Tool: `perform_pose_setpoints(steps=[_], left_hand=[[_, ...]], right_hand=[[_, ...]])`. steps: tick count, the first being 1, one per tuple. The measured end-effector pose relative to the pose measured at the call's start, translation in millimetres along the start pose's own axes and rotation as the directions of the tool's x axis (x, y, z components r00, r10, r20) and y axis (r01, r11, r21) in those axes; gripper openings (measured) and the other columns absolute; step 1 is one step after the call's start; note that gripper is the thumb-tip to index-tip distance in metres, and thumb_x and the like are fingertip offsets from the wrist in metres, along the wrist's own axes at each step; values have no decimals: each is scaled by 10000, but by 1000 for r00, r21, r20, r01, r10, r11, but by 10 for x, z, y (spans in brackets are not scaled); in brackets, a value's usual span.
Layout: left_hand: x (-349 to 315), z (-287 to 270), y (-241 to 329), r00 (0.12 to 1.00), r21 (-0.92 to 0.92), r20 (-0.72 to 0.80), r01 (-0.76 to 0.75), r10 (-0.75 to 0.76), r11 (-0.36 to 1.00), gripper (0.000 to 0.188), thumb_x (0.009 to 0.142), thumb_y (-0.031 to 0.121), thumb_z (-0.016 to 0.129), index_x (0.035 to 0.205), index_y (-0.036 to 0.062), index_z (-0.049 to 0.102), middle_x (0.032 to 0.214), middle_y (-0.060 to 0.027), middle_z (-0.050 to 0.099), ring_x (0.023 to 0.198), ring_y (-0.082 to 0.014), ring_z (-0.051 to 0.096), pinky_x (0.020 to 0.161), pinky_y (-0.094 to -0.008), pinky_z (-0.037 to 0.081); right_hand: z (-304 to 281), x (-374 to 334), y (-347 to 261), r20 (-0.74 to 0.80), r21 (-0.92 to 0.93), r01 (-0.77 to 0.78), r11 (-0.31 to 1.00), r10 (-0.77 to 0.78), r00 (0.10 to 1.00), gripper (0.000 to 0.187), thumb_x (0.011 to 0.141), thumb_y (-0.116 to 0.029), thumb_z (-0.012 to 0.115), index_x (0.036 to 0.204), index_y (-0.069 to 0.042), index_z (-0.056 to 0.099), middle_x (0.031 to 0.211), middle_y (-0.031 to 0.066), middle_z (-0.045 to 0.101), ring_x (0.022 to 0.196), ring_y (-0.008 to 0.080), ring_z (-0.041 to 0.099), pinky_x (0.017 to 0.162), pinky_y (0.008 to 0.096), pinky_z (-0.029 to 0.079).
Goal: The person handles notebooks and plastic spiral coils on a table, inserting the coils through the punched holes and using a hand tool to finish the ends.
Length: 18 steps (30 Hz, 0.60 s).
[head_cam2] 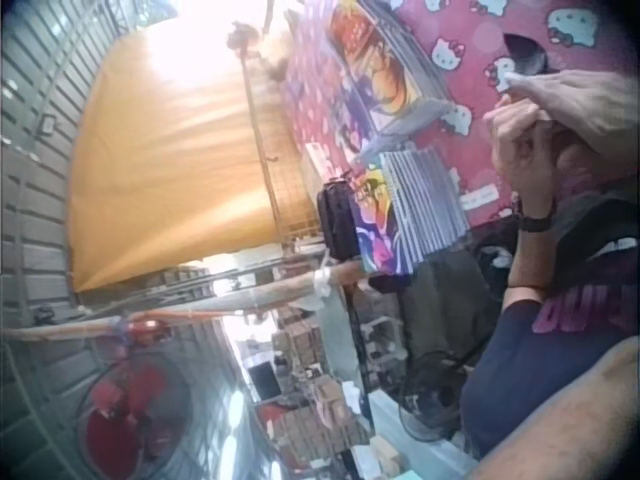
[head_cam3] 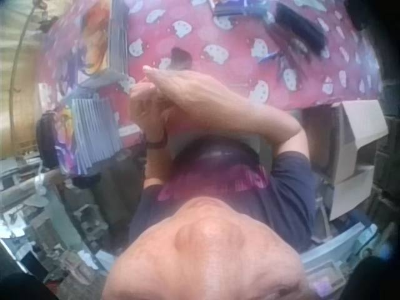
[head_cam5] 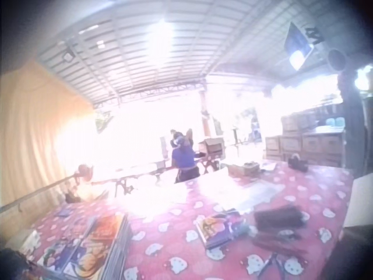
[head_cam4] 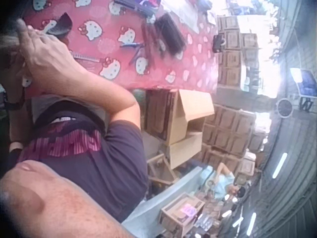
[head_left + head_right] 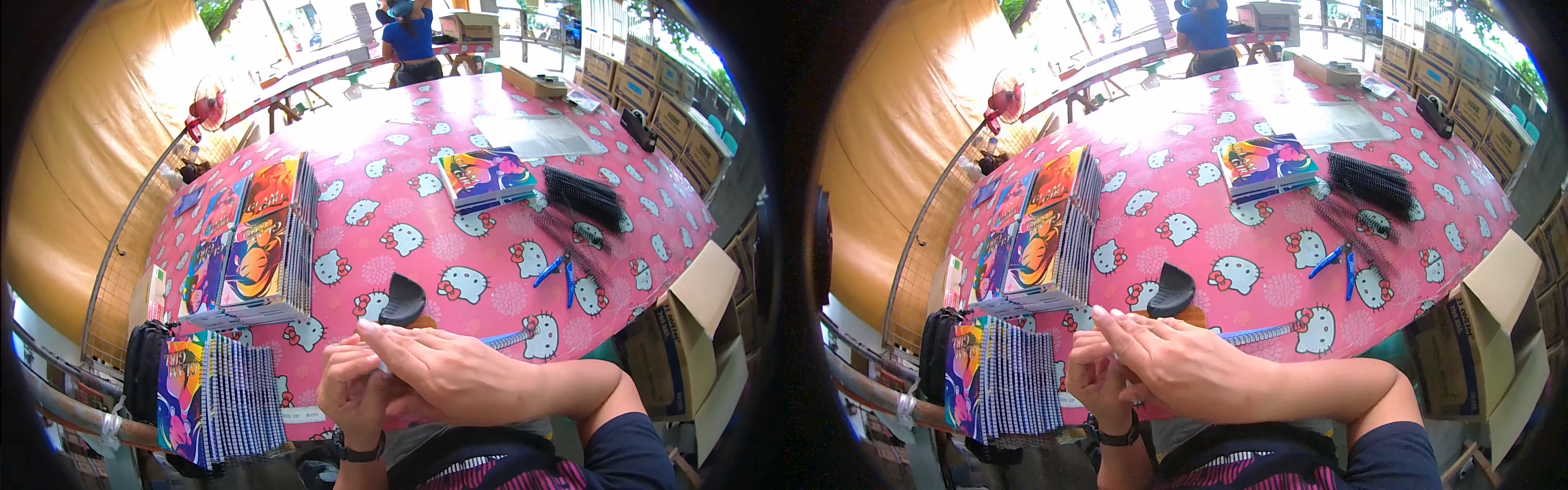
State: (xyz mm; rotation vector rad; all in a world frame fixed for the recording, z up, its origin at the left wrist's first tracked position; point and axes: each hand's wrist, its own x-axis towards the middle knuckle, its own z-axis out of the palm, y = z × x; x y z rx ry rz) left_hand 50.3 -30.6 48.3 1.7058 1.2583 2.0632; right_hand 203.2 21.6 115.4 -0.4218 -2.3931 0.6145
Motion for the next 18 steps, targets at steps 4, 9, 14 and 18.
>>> perform_pose_setpoints(steps=[4, 9, 14, 18], left_hand=[[1, -1, 59, 999, 22, -39, 1, 0, 1000, 223, 752, 164, 775, 851, 54, 607, 827, -48, 642, 826, -192, 576, 883, -425, 447], [-54, -73, -12, 995, -56, -91, 35, -40, 998, 281, 767, 236, 774, 838, 63, 564, 760, -24, 596, 802, -182, 565, 887, -423, 445], [-64, 0, -13, 997, -41, -71, 32, -35, 999, 267, 773, 201, 769, 846, 70, 547, 766, -19, 593, 785, -164, 550, 891, -421, 440], [-52, -34, -45, 998, -43, -53, 34, -36, 999, 261, 775, 201, 768, 856, 71, 557, 779, -24, 602, 789, -167, 547, 896, -431, 440]], right_hand=[[45, 81, 86, -74, 92, 77, 993, -70, 995, 455, 791, -234, 669, 1144, 8, 516, 1049, 128, 550, 1028, 297, 519, 875, 378, 451], [141, 112, 142, -168, 140, 137, 981, -112, 979, 286, 807, -251, 679, 955, -46, 545, 955, 88, 536, 938, 274, 514, 795, 373, 463], [39, 43, 199, -201, 137, 183, 973, -154, 967, 275, 808, -242, 679, 950, -47, 545, 892, 86, 487, 881, 267, 503, 740, 377, 460], [49, 78, 221, -213, 127, 185, 975, -155, 965, 278, 799, -250, 690, 917, -45, 543, 880, 85, 488, 855, 266, 510, 714, 375, 465]])
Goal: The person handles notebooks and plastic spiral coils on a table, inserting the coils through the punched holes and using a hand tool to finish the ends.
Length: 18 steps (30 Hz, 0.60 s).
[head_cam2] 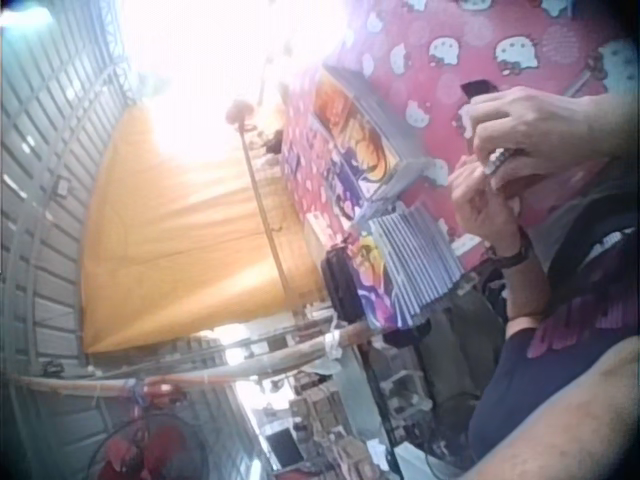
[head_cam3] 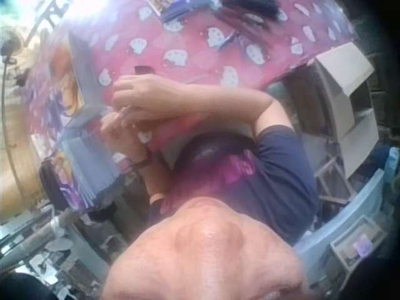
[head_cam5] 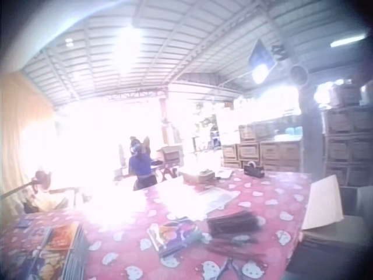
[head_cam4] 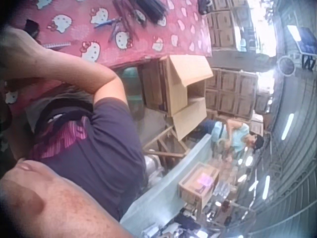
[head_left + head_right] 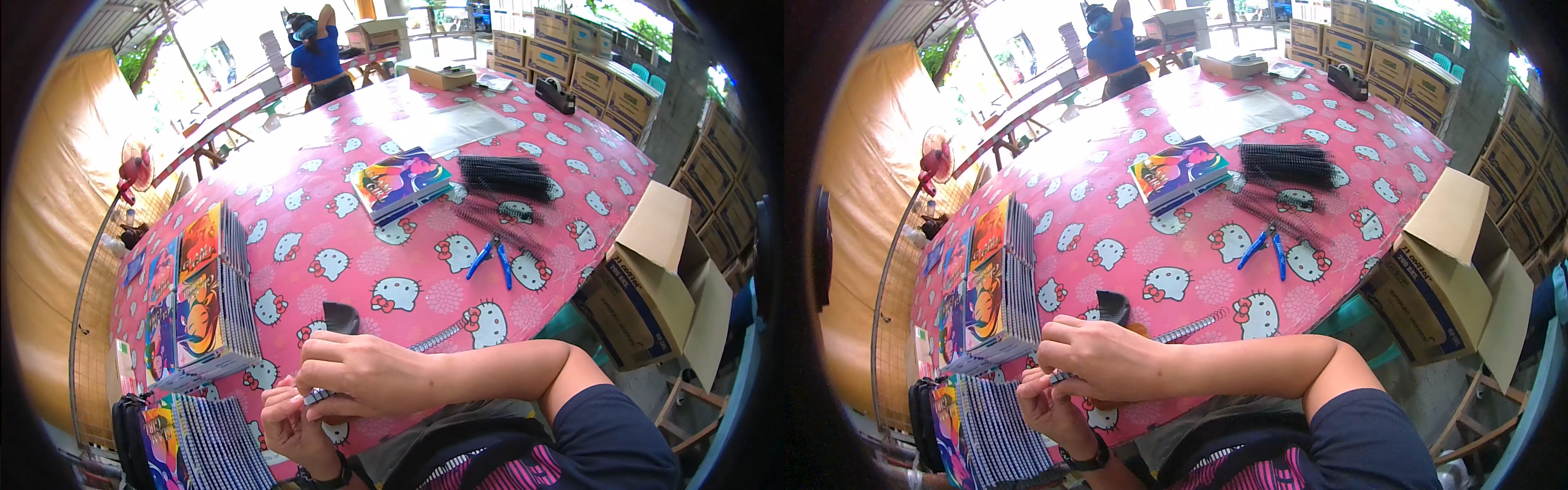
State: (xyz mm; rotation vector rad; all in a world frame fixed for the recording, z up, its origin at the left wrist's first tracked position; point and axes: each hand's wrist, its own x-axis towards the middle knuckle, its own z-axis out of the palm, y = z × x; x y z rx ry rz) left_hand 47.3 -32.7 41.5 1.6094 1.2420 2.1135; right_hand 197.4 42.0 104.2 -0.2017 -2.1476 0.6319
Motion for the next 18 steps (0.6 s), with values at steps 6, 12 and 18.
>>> perform_pose_setpoints(steps=[6, 12, 18], left_hand=[[79, -73, 9, 994, 32, 21, -107, 107, 994, 319, 777, 272, 763, 900, 53, 566, 855, -66, 639, 825, -184, 564, 845, -381, 463], [59, -72, 5, 999, -12, 34, 11, -11, 1000, 202, 736, 6, 726, 910, 54, 635, 855, -62, 648, 816, -189, 594, 777, -320, 474], [29, -120, 5, 1000, -8, -6, 8, -8, 1000, 191, 767, 0, 706, 933, 45, 622, 882, -69, 598, 812, -164, 588, 712, -283, 490]], right_hand=[[58, 149, -71, 50, -224, 61, 973, -51, 997, 290, 766, -271, 675, 823, -30, 522, 795, 95, 489, 803, 271, 526, 708, 360, 471], [7, 146, -172, 164, -292, 99, 951, -52, 985, 236, 753, -128, 705, 915, -34, 562, 824, 93, 558, 739, 263, 554, 607, 361, 474], [93, 217, -173, 149, -307, 79, 948, -34, 988, 200, 742, -83, 711, 886, -46, 577, 804, 85, 570, 709, 263, 557, 599, 365, 464]])
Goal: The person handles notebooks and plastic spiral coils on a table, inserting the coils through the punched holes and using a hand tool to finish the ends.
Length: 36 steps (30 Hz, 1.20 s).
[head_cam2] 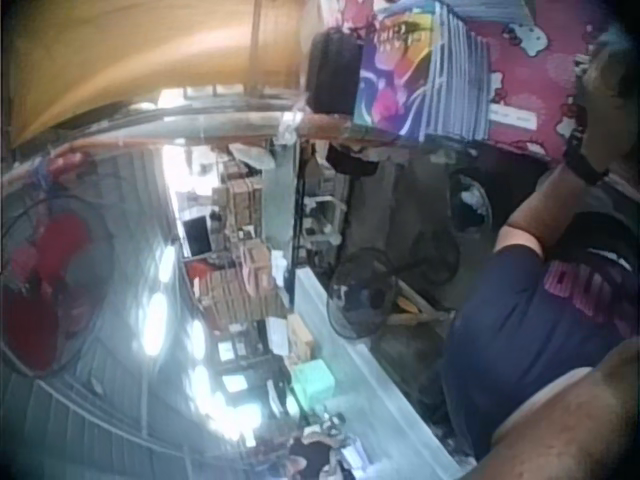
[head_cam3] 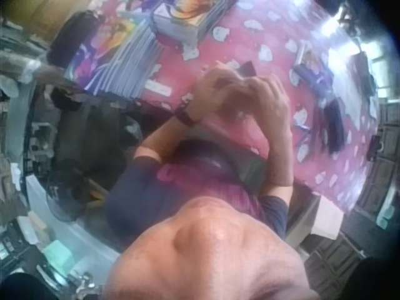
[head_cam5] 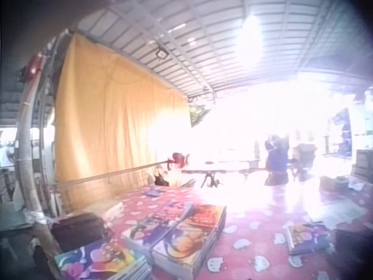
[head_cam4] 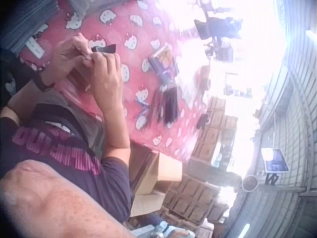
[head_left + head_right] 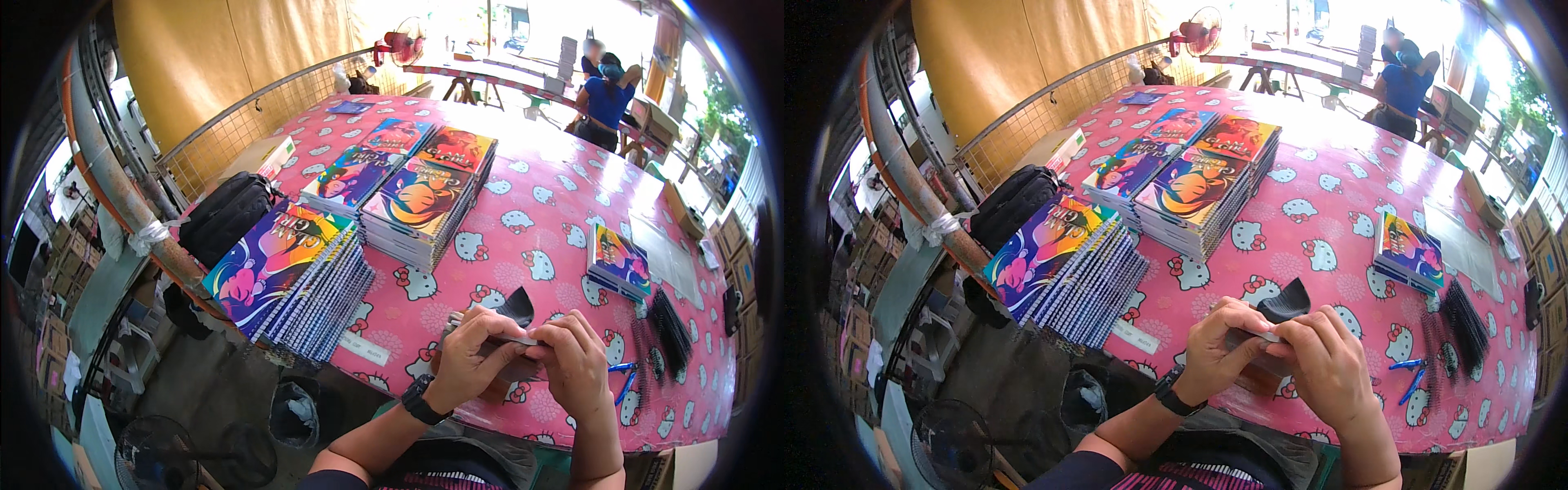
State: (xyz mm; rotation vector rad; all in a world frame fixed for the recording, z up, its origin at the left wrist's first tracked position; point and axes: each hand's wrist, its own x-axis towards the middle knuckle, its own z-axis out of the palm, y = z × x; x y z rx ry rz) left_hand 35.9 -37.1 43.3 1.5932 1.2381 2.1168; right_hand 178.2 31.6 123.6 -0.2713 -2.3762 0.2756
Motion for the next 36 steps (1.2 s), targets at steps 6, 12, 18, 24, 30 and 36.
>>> perform_pose_setpoints(steps=[6, 12, 18, 24, 30, 36], left_hand=[[68, 36, 36, 1000, 34, 15, 27, -28, 999, 165, 829, 19, 666, 967, 30, 575, 921, -82, 599, 848, -143, 602, 745, -266, 493], [275, -165, 160, 996, 288, 68, -73, 55, 955, 230, 837, 22, 641, 1054, 49, 567, 944, -87, 586, 835, -190, 597, 717, -298, 497], [616, -1477, 935, 734, 445, -572, -96, 366, 890, 405, 925, 150, 591, 1261, 20, 407, 1002, -67, 534, 927, -144, 554, 789, -286, 493], [157, -3177, 1013, 803, 594, -574, 272, 161, 757, 324, 956, 116, 489, 1262, 9, 495, 1177, -88, 557, 1015, -153, 552, 880, -297, 449], [-261, -3625, 468, 697, 372, -709, 236, 111, 897, 312, 905, 156, 495, 1147, -19, 585, 1151, -121, 566, 1011, -192, 553, 926, -326, 415], [-34, -3161, 224, 702, 84, -712, 69, 11, 994, 352, 957, 221, 401, 1117, -50, 558, 1097, -170, 596, 1020, -223, 575, 921, -356, 448]], right_hand=[[-135, 110, -17, -1, 2, -14, 1000, 14, 1000, 184, 745, -86, 707, 878, -44, 586, 800, 87, 567, 720, 269, 548, 608, 372, 459], [-54, 331, 7, 94, -36, 24, 999, -20, 995, 195, 794, -127, 671, 942, -32, 586, 879, 102, 568, 796, 287, 552, 670, 380, 466], [25, 763, -410, -550, 97, 222, 970, -134, 824, 295, 856, -229, 655, 1041, -16, 567, 1091, 157, 532, 1012, 271, 537, 862, 375, 446], [1214, 1128, -552, -370, 526, 194, 828, 17, 929, 328, 817, -121, 655, 1109, -6, 559, 1093, 136, 592, 1032, 252, 533, 884, 353, 421], [2596, 1683, -384, -36, 812, -218, 541, 420, 907, 411, 901, -296, 587, 1195, -13, 539, 1166, 186, 578, 1119, 318, 526, 961, 383, 397], [2877, 1899, -274, -41, 924, -186, 333, 571, 820, 282, 913, -270, 602, 876, 0, 676, 644, -22, 561, 610, 35, 430, 548, 227, 373]])
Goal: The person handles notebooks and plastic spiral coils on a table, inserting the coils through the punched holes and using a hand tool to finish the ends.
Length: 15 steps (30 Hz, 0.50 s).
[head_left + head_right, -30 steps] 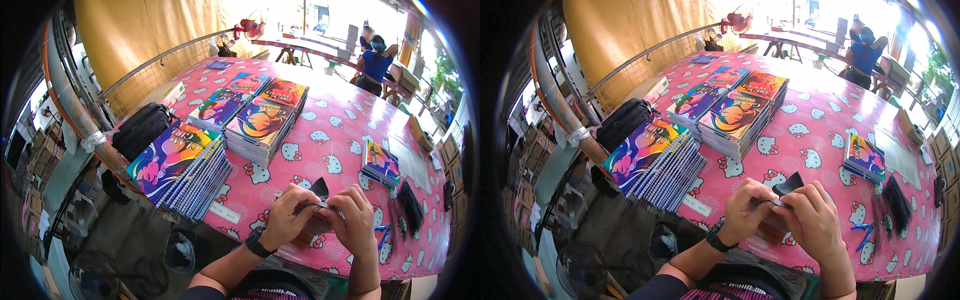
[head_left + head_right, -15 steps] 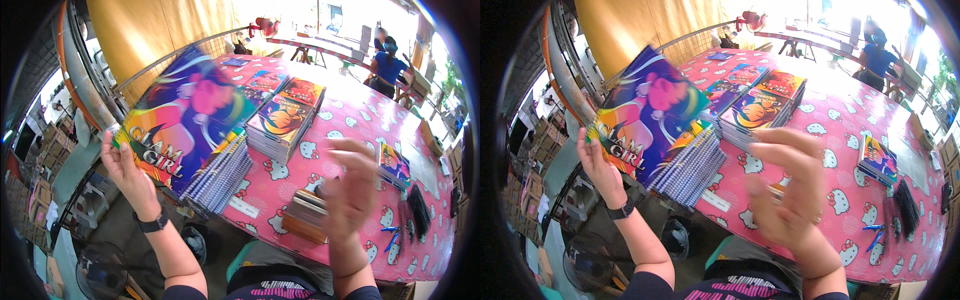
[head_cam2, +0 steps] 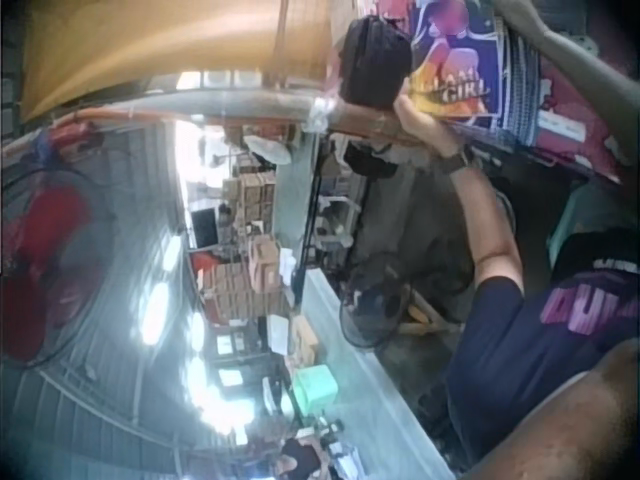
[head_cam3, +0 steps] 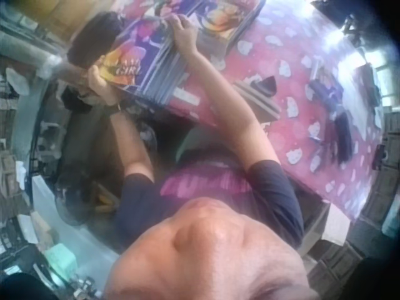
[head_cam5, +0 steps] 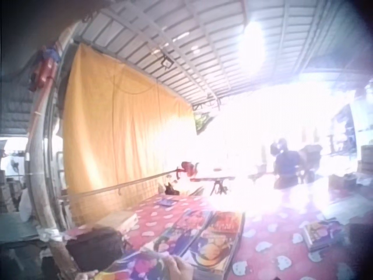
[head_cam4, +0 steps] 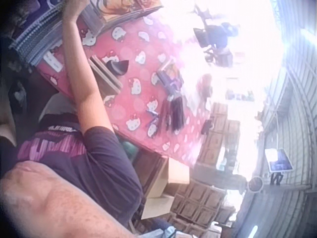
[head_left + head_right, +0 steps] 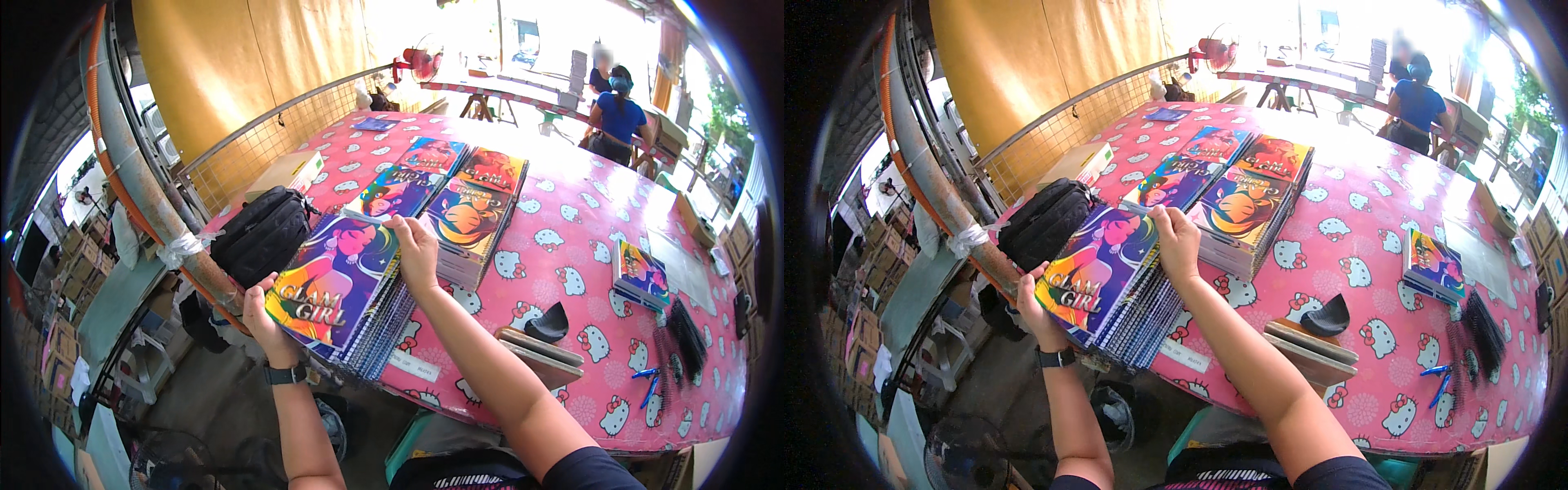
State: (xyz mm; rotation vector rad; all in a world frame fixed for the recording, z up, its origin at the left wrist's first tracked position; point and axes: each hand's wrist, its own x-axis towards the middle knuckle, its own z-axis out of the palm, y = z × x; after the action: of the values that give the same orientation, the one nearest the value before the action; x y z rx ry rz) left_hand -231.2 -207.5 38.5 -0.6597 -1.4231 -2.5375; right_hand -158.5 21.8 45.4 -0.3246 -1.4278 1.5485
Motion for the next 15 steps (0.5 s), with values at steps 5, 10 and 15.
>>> perform_pose_setpoints(steps=[5, 10, 15], left_hand=[[-31, 124, 112, 982, 31, -188, 10, -4, 999, 399, 979, 276, 409, 1155, -57, 543, 1080, -174, 600, 945, -218, 605, 845, -339, 501], [-3, 127, 184, 981, 82, -179, 95, -79, 992, 398, 973, 276, 446, 1165, -49, 573, 1066, -141, 609, 943, -185, 605, 818, -312, 503], [-18, 166, 30, 998, 330, 57, 0, -20, 944, 393, 948, 232, 455, 1196, -52, 565, 1149, -113, 593, 1020, -212, 596, 908, -352, 470]], right_hand=[[75, 9, 26, 10, 87, 9, 996, -10, 1000, 241, 902, -238, 631, 864, -2, 657, 711, -25, 598, 650, 37, 471, 588, 213, 394], [40, -39, -20, 96, -82, 38, 996, -30, 995, 224, 890, -216, 620, 954, -3, 647, 775, 49, 636, 733, 97, 550, 685, 265, 447], [-211, 51, -80, 36, -530, -72, 845, 107, 994, 521, 905, -413, 551, 1309, -96, 462, 1272, 185, 517, 1249, 362, 421, 967, 503, 365]])
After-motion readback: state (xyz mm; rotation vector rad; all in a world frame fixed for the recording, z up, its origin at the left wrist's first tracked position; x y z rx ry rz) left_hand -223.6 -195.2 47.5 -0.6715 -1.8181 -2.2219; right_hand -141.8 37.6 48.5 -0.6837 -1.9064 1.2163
